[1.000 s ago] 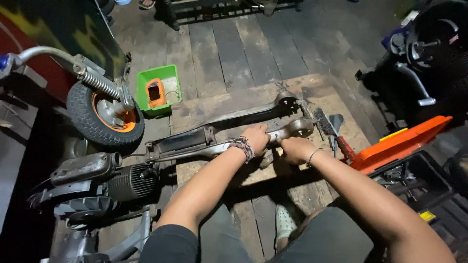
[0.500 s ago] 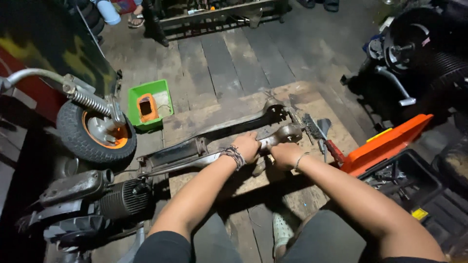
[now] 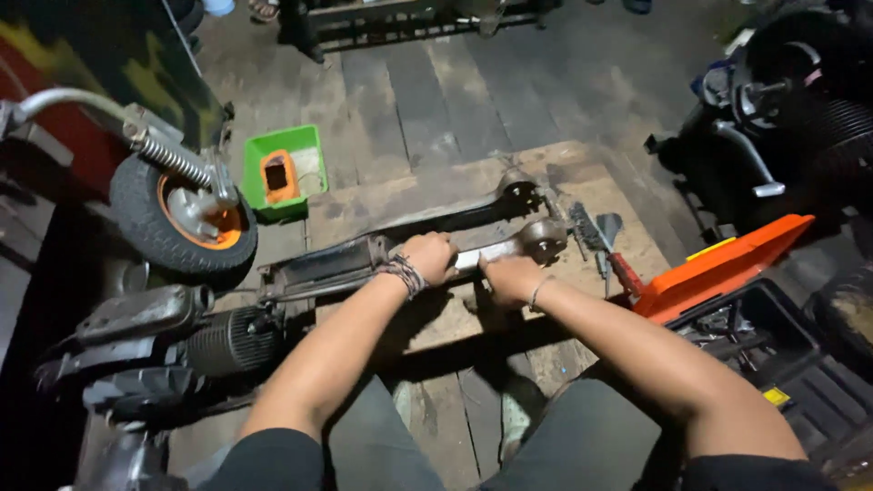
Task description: Scraping residue or paint from a motorcycle swingarm using a small hand tool
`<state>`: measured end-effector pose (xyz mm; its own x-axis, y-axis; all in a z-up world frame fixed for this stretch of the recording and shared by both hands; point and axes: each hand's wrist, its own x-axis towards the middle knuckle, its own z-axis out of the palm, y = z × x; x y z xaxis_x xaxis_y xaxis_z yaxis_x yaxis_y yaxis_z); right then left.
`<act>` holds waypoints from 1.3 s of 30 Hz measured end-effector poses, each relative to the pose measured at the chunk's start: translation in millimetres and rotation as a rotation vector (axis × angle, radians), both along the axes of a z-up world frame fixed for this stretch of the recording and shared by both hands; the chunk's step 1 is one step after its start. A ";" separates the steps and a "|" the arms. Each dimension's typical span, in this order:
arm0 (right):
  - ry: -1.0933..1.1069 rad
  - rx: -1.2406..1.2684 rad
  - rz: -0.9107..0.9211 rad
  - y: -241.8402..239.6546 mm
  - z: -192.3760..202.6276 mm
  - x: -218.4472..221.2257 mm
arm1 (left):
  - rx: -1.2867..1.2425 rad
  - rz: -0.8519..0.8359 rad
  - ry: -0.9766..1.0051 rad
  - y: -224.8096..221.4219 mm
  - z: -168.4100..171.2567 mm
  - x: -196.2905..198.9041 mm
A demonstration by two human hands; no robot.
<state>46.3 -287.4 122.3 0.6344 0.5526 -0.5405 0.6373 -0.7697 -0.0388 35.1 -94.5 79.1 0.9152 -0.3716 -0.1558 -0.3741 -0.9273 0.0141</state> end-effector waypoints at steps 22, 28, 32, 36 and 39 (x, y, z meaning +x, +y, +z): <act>0.075 0.043 0.157 77.1 40.0 -48.1 | 0.139 -0.129 -0.244 87.7 -34.2 -71.5; 0.024 0.020 0.270 94.4 10.5 -45.5 | 0.027 -0.112 -0.250 105.9 -34.5 -82.7; 0.076 0.034 0.239 101.5 32.4 -60.1 | 0.040 -0.100 -0.236 106.6 -50.5 -84.1; 0.070 0.028 0.269 104.5 29.7 -64.8 | 0.072 -0.093 -0.226 105.1 -42.4 -84.8; 0.018 0.012 0.280 111.2 28.8 -63.3 | 0.065 -0.054 -0.241 103.6 -52.4 -80.8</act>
<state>-17.1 -176.2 151.1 0.4466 0.7114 -0.5427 0.8240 -0.5633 -0.0603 -45.7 9.1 26.7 0.9081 -0.4170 0.0393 -0.4082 -0.9020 -0.1404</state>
